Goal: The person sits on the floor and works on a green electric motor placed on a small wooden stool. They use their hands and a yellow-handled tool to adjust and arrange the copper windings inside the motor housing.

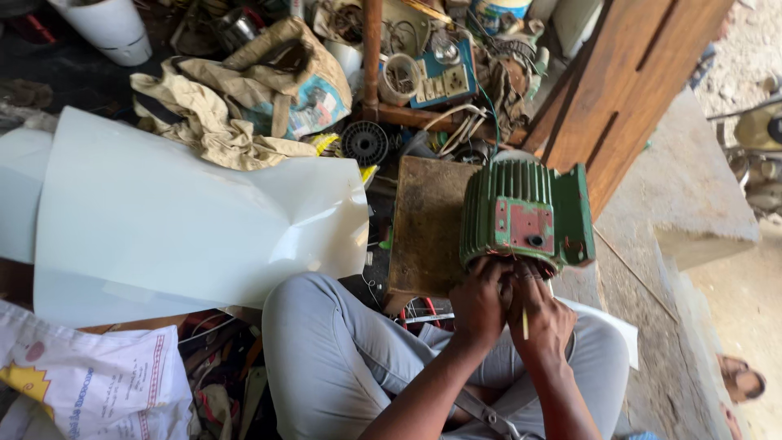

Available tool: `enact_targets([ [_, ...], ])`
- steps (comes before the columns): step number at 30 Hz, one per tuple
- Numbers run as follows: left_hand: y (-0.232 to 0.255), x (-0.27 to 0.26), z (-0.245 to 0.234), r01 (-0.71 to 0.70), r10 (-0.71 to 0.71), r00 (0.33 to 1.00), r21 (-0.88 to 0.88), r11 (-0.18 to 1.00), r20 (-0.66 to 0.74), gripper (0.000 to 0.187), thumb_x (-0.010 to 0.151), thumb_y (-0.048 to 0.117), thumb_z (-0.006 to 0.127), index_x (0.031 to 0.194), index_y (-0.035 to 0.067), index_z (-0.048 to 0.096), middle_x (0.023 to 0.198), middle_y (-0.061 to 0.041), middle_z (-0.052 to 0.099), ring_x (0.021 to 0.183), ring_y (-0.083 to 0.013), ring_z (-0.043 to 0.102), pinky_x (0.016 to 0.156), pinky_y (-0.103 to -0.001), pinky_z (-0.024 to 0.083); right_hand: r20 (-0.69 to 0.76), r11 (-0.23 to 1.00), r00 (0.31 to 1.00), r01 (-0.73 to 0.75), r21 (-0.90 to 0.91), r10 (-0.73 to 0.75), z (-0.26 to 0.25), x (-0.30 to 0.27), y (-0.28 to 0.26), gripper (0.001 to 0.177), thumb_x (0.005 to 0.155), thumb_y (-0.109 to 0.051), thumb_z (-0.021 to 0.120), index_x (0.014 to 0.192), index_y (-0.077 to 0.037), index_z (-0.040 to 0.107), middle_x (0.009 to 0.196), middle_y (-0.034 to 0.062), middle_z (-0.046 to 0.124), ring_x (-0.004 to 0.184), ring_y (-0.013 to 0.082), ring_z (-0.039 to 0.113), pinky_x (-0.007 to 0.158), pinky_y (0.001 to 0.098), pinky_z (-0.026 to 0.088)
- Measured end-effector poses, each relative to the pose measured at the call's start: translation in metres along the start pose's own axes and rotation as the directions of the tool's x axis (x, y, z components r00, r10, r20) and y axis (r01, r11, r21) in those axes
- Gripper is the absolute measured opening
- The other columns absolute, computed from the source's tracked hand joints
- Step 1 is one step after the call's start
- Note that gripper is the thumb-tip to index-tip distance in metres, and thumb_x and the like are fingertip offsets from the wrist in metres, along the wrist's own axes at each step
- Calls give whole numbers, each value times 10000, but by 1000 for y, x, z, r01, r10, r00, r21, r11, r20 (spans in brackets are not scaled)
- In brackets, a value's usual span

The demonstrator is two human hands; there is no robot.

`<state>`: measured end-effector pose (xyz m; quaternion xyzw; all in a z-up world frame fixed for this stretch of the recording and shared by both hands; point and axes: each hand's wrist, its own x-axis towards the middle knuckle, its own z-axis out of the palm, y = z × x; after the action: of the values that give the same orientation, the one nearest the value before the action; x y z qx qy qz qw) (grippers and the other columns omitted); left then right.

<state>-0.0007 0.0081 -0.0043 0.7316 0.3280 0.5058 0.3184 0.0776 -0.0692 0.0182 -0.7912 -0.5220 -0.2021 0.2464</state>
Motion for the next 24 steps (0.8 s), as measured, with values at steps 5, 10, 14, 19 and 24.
enact_targets([
  [5,-3,-8,0,-34,34,999,16,999,17,307,886,181,711,1173,84,668,1125,-86,693,844,-336,728,657,-445,578,-69,991,997,33,127,-25,4,0,-2,266,1049,-205,550,1263,-87,655,1109,196,735,823,419,706,681,483,546],
  [10,-7,-9,8,-69,70,997,48,996,-31,222,936,199,687,1147,131,696,1150,-70,705,735,-318,732,599,-418,589,63,980,981,-187,63,183,9,12,-8,225,1028,-243,544,1132,-108,690,785,226,693,705,463,661,634,551,487],
  [14,-12,-12,11,-53,54,998,43,998,-18,215,853,229,694,1045,134,680,1119,-57,724,717,-317,725,595,-415,587,63,985,983,-171,3,171,11,19,-12,276,983,-256,562,1174,-114,701,757,238,689,675,465,660,600,549,485],
  [19,-7,-8,13,0,3,999,64,998,-50,171,932,212,673,1073,116,686,1123,-58,718,711,-291,734,578,-402,588,43,997,997,-61,40,60,-7,0,-21,382,931,-214,561,1288,-101,640,1062,185,741,721,407,709,607,495,530],
  [24,-8,-12,10,-14,15,1000,35,999,-14,192,910,196,682,1071,91,674,1088,-66,698,746,-303,725,600,-408,585,86,999,996,-39,15,38,-11,-7,-20,506,872,-146,588,1377,-101,583,1289,161,714,843,395,725,656,483,554],
])
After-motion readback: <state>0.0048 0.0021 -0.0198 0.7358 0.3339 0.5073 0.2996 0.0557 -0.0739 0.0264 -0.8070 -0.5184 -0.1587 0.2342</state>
